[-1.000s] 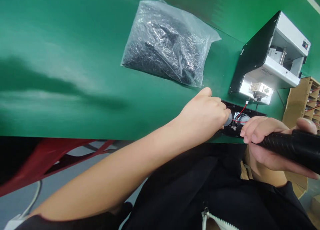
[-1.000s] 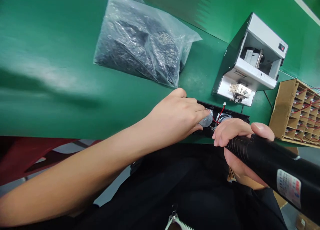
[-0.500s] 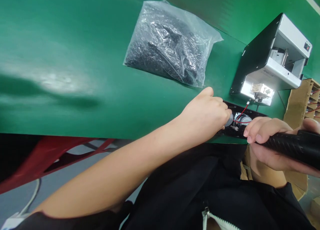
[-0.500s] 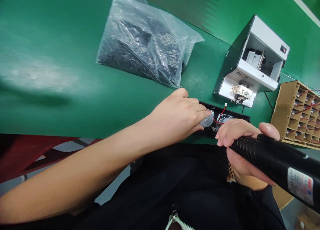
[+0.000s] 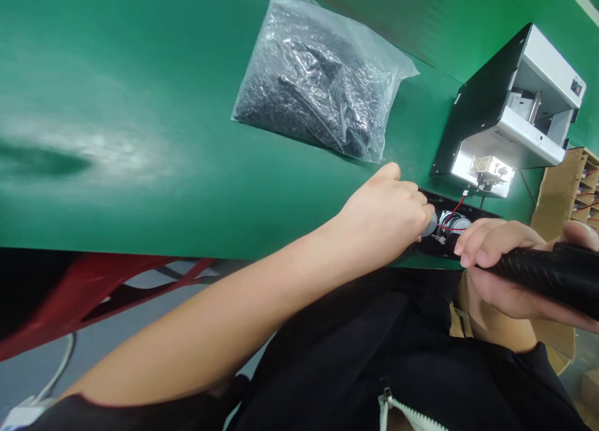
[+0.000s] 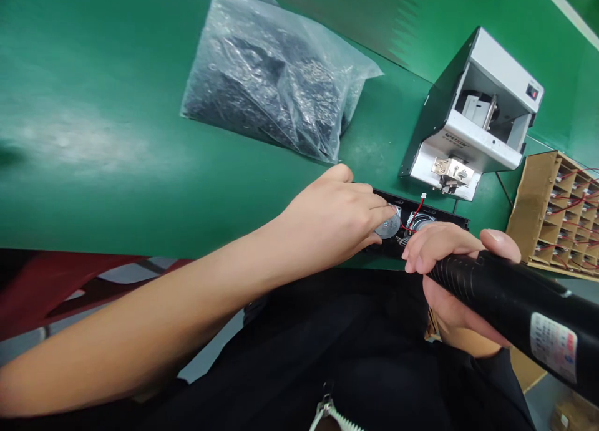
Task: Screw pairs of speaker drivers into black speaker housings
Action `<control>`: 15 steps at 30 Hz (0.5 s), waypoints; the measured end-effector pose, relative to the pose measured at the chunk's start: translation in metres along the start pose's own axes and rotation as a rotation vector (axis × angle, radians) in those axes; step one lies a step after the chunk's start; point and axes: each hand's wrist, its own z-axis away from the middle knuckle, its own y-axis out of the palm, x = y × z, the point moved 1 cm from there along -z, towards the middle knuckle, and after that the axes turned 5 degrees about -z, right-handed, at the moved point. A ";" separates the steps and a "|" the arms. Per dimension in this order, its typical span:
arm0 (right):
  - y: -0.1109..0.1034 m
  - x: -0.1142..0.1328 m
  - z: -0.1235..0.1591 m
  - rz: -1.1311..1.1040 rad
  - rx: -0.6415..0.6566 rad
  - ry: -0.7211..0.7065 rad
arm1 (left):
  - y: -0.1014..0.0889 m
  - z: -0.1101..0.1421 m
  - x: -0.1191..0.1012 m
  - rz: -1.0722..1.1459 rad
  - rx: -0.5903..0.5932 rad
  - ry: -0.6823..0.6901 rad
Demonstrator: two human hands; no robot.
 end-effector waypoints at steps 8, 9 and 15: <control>0.010 0.012 0.014 0.132 0.011 0.079 | 0.006 0.003 -0.002 -0.025 -0.052 0.015; 0.011 0.013 0.015 0.154 0.039 0.064 | 0.006 0.003 -0.003 -0.033 -0.063 0.015; 0.015 0.001 0.012 0.209 0.149 -0.055 | 0.005 0.003 -0.005 -0.034 -0.046 0.006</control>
